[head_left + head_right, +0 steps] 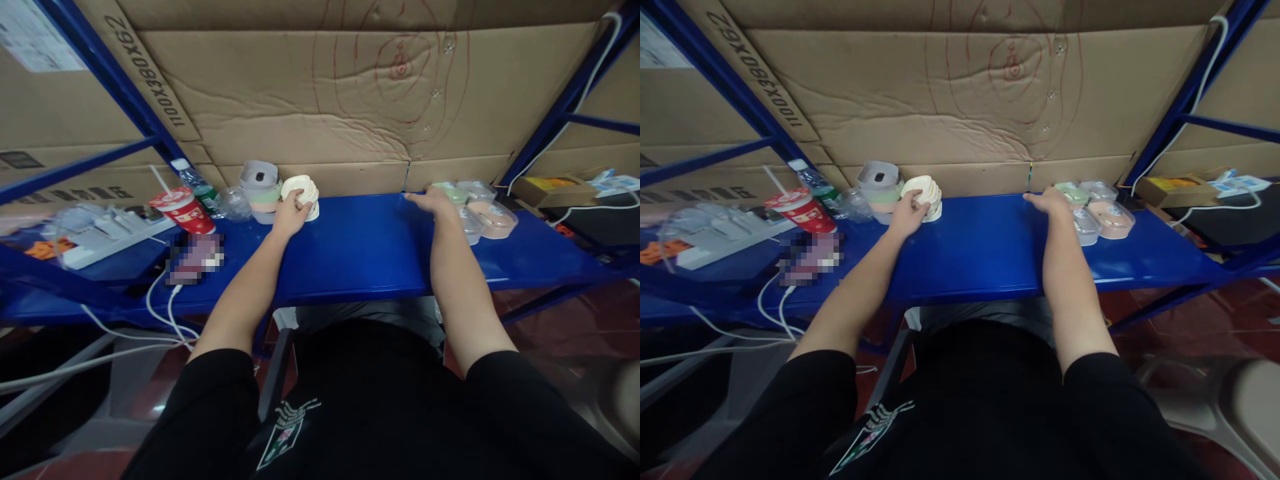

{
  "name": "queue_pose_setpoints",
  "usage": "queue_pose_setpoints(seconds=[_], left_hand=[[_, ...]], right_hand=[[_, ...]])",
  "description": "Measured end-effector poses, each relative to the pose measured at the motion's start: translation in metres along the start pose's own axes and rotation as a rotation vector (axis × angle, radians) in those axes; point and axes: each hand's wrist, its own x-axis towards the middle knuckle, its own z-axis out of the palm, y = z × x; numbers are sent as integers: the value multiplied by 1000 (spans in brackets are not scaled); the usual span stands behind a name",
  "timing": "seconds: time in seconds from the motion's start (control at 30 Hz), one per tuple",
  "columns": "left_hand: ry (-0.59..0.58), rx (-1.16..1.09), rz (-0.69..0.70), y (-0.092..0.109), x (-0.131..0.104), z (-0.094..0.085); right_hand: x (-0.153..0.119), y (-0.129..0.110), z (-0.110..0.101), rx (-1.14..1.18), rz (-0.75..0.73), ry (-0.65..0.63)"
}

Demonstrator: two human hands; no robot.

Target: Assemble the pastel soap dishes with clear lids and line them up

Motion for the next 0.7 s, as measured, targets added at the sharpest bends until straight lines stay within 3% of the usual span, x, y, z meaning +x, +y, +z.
queue_pose_setpoints(seconds=[0.07,0.23,0.33,0.47,0.6,0.7], left_hand=[[-29,-2,25,1,-1,2],[-51,-4,61,4,-2,2],[-43,-13,81,8,-4,1],[-49,1,117,19,-8,0],[-106,12,150,32,-14,-1],[-230,14,181,43,-18,0]], right_hand=[[-7,-14,6,18,9,-68],[-26,-58,29,86,-284,-85],[-26,-57,39,-66,-286,-76],[-17,-42,49,-177,-301,-285],[-16,-46,62,-160,-535,-402],[-28,-60,76,-85,-712,-426]])
